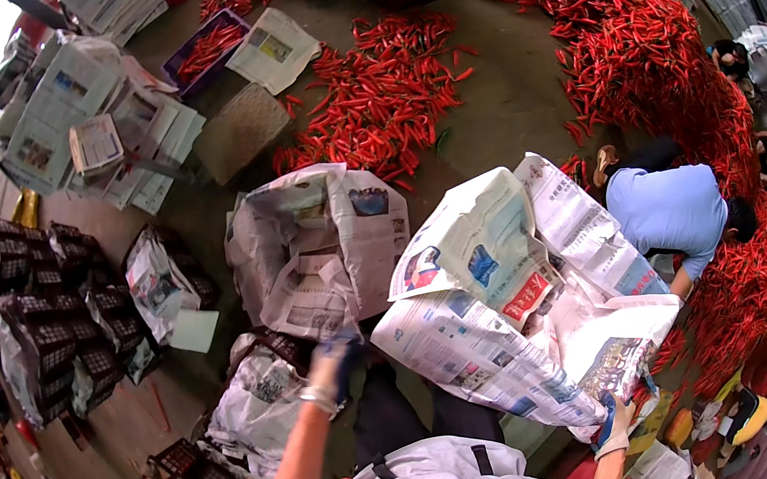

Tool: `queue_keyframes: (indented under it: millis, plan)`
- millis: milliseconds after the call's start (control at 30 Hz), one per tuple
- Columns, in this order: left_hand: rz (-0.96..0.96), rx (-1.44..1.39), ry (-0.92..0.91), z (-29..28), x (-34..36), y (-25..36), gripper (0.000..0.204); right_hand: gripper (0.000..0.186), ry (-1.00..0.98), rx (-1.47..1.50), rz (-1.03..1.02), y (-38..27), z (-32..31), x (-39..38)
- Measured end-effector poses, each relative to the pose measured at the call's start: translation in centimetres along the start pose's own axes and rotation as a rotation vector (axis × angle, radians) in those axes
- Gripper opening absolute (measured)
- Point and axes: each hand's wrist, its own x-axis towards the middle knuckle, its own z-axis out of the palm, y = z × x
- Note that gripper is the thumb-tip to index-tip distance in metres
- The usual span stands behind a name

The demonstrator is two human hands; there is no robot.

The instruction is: The person sorts red chili peppers from a large pile on the floor, gathers them into bunches, and places them into a sack lined with newspaper. They then weigh the sack on a digital scale and continue sorting more peppers.

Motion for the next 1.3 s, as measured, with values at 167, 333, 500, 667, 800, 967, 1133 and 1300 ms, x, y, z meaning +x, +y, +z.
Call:
queue_keyframes:
  millis: [167, 333, 500, 667, 800, 967, 1133, 1300]
  plan:
    - [-0.528, -0.099, -0.501, 14.8, 4.9, -8.6, 0.042, 0.047, 0.093, 0.021, -0.118, 5.0, -1.7, 0.4]
    - [-0.534, 0.384, -0.51, 30.9, 3.0, -12.3, 0.075, 0.045, 0.383, -0.19, -0.138, 7.4, -7.1, 1.4]
    - [-0.145, 0.859, -0.202, 32.6, 5.8, -15.3, 0.069, 0.05, 0.417, -0.015, -0.019, 5.2, -2.1, -4.5]
    - [-0.338, 0.898, -0.062, 36.5, 5.9, -8.6, 0.053, 0.047, 0.471, -0.121, -0.031, 5.7, -1.5, -2.5]
    - [-0.259, 0.991, 0.062, 38.4, 11.0, -4.6, 0.054, 0.045, 0.299, -0.18, 0.029, 1.4, 4.0, 0.5]
    - [-0.11, 0.91, 0.06, 42.3, 18.2, 2.7, 0.046, 0.049, 0.28, -0.025, 0.051, -2.6, 3.8, 8.9]
    - [0.089, 1.058, 0.074, 48.6, 22.5, 11.3, 0.037, 0.058, 0.419, -0.793, -0.571, -21.1, 15.3, 11.0]
    - [0.16, 1.084, -0.11, 53.6, 26.9, 14.2, 0.042, 0.085, 0.532, -1.109, -0.644, -33.1, 22.4, 17.9]
